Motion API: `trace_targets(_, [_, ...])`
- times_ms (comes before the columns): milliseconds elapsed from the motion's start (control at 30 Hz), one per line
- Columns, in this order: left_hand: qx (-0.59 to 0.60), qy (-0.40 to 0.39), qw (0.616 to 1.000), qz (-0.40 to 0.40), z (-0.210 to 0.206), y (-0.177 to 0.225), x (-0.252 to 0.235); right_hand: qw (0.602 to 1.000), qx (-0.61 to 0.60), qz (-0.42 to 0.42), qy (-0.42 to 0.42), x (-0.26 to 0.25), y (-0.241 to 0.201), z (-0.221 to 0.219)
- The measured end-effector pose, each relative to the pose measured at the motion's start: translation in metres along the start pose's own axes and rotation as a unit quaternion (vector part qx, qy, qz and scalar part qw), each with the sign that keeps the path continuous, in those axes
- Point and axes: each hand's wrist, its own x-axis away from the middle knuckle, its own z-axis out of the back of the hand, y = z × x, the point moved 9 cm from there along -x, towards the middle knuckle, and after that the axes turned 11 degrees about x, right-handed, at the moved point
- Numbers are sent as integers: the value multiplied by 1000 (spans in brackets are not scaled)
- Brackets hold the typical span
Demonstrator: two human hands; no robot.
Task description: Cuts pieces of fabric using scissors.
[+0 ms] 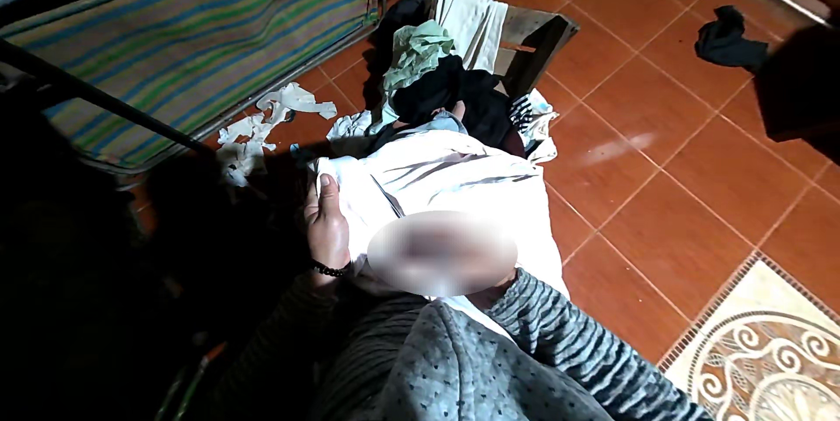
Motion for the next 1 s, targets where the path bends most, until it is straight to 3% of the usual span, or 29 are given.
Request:
trace_targets(233, [12,-12,1000,-10,-4,1,4,999,-19,45,2,-7,-12,-1])
trace_targets(500, [4,-23,1000,3,-4,-1,4,998,-18,51,16,-5,-8,-2])
trace_targets(733, [-7,-55,998,-33,-11,3,12,998,-36,56,-5,-14,-20,-5])
trace_targets(1000, [-13,-66,997,-49,-12,2,14,996,-48,71,40,-11,-12,-7])
